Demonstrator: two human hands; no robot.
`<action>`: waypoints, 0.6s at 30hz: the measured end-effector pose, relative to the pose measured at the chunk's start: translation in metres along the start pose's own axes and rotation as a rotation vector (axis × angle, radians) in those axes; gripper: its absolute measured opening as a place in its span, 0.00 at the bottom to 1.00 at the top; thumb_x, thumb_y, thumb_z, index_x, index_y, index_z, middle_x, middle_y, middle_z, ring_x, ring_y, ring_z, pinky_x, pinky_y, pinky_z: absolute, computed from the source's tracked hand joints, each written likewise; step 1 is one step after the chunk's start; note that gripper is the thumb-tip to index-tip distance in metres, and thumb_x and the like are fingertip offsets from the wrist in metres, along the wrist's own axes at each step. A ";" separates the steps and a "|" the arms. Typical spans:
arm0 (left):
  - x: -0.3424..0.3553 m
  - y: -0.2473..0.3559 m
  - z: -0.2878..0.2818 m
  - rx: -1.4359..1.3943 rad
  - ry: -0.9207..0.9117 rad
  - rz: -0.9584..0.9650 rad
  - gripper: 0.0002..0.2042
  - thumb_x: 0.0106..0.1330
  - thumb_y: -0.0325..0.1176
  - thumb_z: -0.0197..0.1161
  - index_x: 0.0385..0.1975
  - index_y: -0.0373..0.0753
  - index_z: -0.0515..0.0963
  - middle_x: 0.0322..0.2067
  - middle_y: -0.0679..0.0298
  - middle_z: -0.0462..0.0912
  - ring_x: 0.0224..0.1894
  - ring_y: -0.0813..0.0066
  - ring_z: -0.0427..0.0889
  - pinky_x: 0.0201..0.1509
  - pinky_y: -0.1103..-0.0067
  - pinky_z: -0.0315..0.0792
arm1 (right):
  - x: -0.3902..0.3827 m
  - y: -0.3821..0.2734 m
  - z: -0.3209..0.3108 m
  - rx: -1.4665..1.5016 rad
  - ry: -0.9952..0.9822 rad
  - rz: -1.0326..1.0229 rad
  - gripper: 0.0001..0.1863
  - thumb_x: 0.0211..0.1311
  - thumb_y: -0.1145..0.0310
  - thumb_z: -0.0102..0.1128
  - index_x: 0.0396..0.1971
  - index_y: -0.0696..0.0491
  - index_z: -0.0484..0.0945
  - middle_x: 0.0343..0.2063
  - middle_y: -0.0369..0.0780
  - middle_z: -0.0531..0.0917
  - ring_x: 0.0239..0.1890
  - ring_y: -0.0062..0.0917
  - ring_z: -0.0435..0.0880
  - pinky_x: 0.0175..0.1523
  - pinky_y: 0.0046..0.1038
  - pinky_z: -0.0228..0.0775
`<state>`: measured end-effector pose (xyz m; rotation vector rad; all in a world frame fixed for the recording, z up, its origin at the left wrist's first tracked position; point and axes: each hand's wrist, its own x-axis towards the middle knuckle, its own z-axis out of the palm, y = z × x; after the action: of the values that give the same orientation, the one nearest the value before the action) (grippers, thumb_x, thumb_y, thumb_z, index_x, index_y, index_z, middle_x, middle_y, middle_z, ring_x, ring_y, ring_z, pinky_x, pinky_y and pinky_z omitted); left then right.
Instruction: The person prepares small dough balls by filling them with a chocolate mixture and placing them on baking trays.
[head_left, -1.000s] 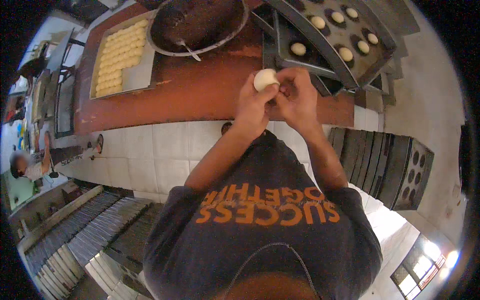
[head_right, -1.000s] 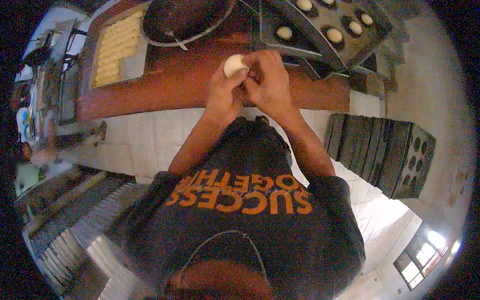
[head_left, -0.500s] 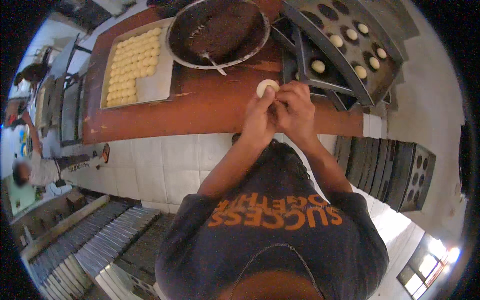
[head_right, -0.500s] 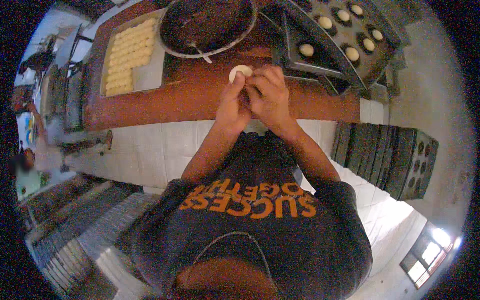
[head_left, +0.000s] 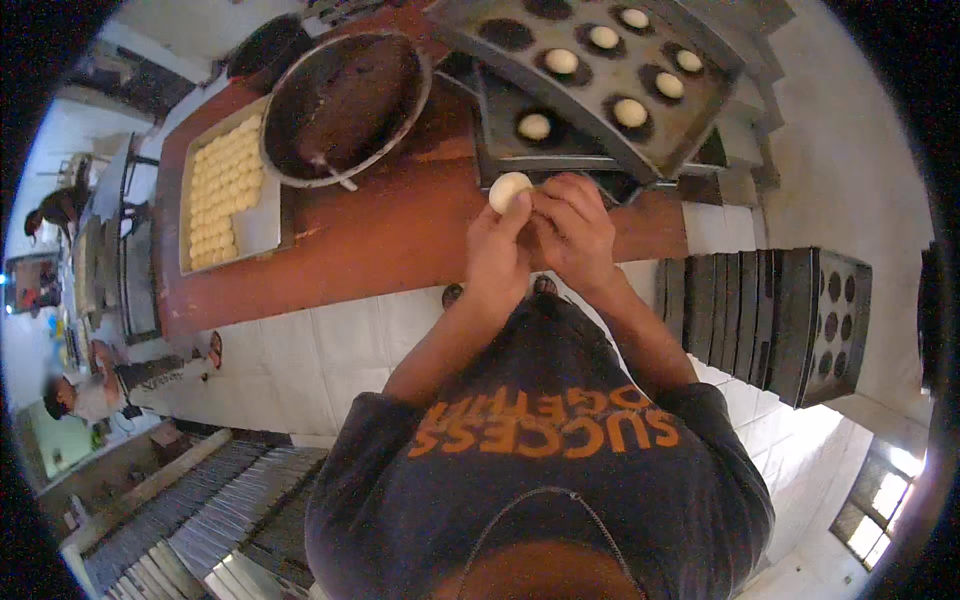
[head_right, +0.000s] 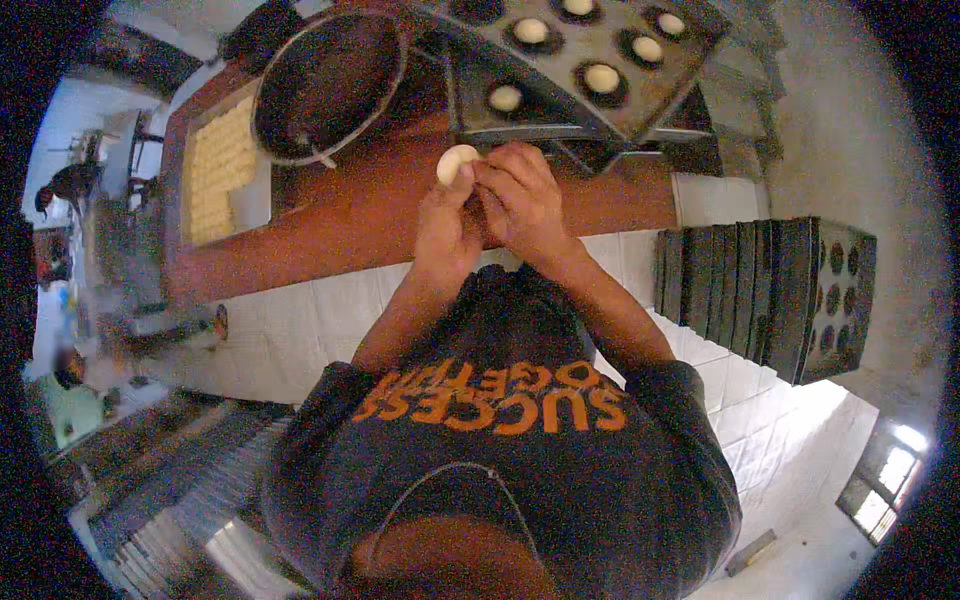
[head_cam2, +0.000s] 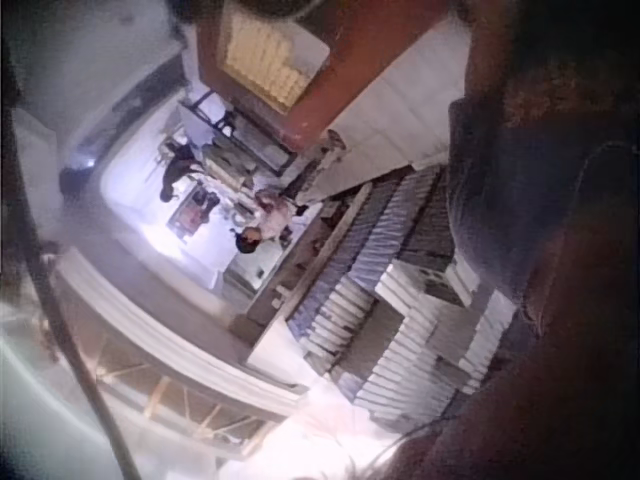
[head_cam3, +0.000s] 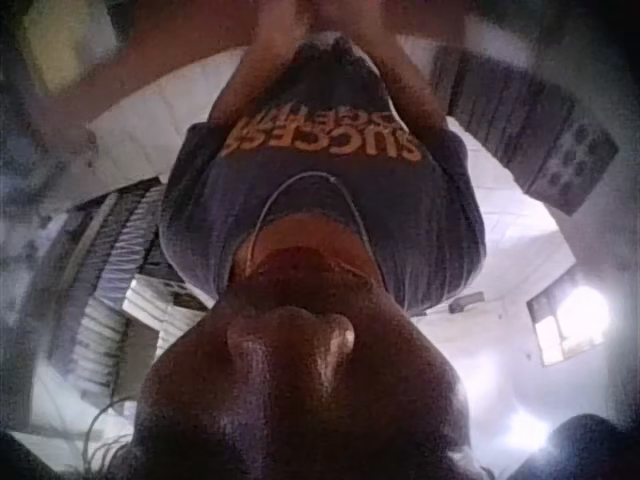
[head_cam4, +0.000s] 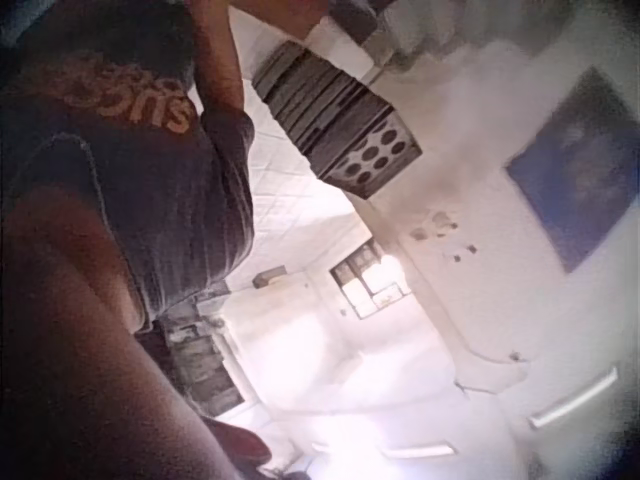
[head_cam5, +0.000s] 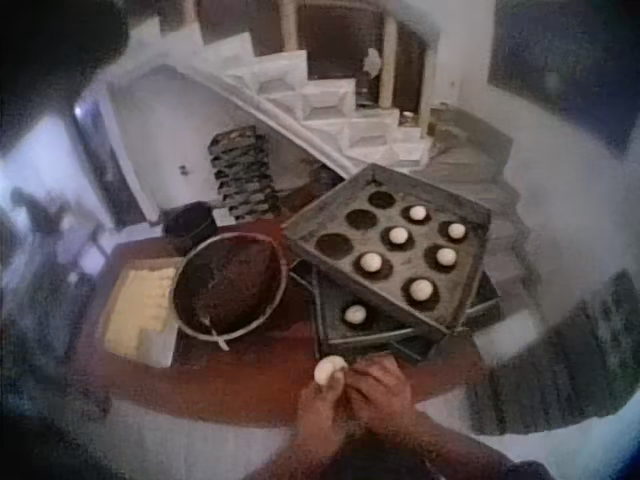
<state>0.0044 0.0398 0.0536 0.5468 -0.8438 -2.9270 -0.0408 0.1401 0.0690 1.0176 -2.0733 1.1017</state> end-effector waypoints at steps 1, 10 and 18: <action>-0.002 -0.012 0.008 0.024 0.017 -0.011 0.11 0.58 0.28 0.57 0.40 0.35 0.70 0.35 0.66 0.74 0.37 0.79 0.73 0.41 0.81 0.70 | -0.004 0.008 -0.011 0.048 0.004 0.025 0.12 0.34 0.78 0.63 0.26 0.55 0.76 0.26 0.39 0.78 0.32 0.33 0.76 0.41 0.31 0.69; 0.004 -0.065 0.067 1.070 -0.307 0.457 0.18 0.45 0.17 0.61 0.38 0.35 0.71 0.36 0.65 0.77 0.38 0.79 0.75 0.43 0.81 0.70 | -0.007 0.043 -0.160 0.279 -0.076 0.235 0.10 0.41 0.75 0.62 0.29 0.57 0.76 0.28 0.41 0.79 0.34 0.34 0.77 0.41 0.29 0.69; 0.014 -0.098 0.149 1.427 -0.942 1.261 0.17 0.38 0.21 0.65 0.33 0.39 0.77 0.28 0.60 0.75 0.25 0.70 0.75 0.27 0.81 0.70 | -0.039 0.089 -0.211 1.028 0.136 0.878 0.10 0.58 0.75 0.46 0.38 0.59 0.72 0.32 0.39 0.78 0.35 0.20 0.77 0.42 0.21 0.68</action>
<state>-0.0554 0.1965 0.1160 -1.0861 -2.0997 -0.9506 -0.0656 0.3679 0.1067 0.3040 -1.7989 2.7430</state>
